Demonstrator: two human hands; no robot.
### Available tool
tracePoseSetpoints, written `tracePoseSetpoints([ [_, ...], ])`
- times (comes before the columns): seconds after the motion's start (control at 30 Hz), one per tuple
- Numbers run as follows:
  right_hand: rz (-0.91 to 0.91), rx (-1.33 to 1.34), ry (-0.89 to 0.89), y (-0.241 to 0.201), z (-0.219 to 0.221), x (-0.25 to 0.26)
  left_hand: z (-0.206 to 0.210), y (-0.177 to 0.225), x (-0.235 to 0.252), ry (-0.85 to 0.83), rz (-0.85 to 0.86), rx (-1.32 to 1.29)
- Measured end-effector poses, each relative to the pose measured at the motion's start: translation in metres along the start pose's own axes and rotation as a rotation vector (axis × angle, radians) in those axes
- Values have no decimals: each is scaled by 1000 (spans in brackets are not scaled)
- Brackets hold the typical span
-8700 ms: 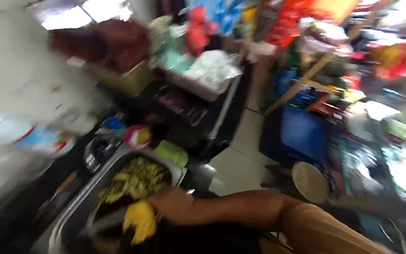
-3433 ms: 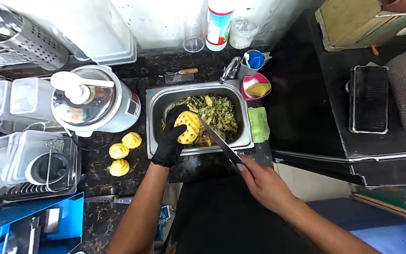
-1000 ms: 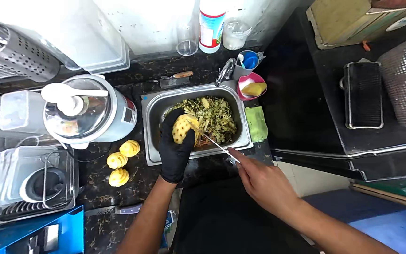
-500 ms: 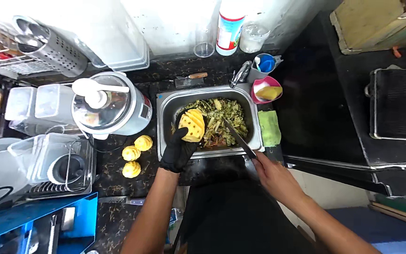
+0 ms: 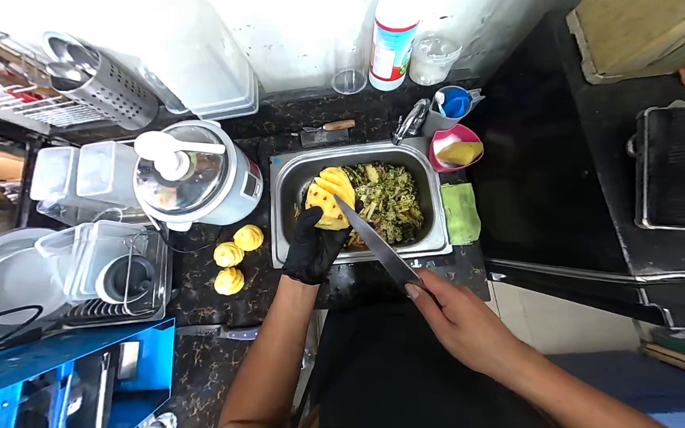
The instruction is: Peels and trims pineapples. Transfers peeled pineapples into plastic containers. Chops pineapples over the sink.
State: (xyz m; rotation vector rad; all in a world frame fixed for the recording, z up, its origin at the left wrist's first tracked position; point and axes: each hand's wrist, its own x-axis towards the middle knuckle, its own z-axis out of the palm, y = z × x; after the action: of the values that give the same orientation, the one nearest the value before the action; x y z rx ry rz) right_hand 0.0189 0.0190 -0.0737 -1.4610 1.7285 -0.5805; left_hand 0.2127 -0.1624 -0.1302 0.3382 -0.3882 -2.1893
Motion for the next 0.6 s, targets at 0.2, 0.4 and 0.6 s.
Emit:
tracePoseSetpoints([
  [0.2,-5,16,-23,1,-5,1,6,-4,2,6,-33,-21],
  [0.4,34,52,-90,1,-13,3,12,-17,2,36,-42,-27],
  [0.6,89,51,-121,-2,-19,10,17,-31,0,171,-37,-26],
])
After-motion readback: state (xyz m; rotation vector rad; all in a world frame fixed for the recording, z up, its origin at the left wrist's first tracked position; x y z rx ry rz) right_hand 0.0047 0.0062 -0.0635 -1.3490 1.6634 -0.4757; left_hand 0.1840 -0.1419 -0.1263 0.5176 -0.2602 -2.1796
